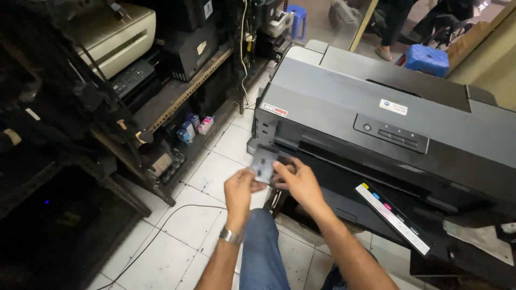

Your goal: The person is performing maintenance on a printer by removing ink cartridges, cleaning the print head area, and checking the components.

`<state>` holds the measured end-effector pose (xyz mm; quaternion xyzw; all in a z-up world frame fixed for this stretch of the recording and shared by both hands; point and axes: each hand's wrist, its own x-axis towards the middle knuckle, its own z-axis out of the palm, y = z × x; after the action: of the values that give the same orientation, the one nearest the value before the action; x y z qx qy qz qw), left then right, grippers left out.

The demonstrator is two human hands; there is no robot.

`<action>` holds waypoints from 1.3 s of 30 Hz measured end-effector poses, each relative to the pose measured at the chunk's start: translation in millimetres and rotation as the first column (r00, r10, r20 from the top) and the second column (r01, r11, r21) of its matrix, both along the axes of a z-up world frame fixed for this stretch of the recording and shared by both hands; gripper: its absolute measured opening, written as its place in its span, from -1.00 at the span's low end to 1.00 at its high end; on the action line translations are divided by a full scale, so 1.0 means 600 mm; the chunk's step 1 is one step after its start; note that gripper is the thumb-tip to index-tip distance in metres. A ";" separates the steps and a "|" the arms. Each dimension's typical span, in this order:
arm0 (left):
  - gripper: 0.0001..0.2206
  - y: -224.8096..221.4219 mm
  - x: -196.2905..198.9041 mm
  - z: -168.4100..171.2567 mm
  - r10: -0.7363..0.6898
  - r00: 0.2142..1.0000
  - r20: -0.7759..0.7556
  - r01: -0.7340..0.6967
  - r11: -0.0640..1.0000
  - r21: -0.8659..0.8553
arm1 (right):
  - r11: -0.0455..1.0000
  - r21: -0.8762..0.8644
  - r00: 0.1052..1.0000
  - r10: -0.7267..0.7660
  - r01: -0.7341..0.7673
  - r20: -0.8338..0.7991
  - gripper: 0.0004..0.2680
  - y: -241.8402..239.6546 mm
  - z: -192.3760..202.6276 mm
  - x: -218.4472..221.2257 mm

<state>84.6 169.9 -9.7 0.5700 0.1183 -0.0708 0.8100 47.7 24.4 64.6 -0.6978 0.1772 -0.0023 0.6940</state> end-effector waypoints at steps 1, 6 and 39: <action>-0.64 0.006 0.020 -0.014 0.047 0.999 0.000 -0.047 0.998 -0.034 | 1.000 -0.005 0.999 0.016 -0.016 0.037 -0.48 -0.004 -0.002 0.000; -0.66 0.029 0.052 -0.016 0.050 0.998 0.049 -0.053 0.997 0.061 | 0.999 -0.043 1.000 0.019 -0.020 -0.013 -0.55 -0.048 0.051 -0.081; -0.68 -0.008 0.083 0.019 0.099 0.995 -0.016 -0.090 0.955 0.282 | 0.994 0.097 0.971 0.077 -0.056 -0.225 -0.71 -0.106 -0.002 -0.178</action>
<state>134.3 165.2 2.0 0.6718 0.1664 -0.0231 0.7214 -58.9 -39.2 63.4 -0.6670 0.2322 0.1090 0.6995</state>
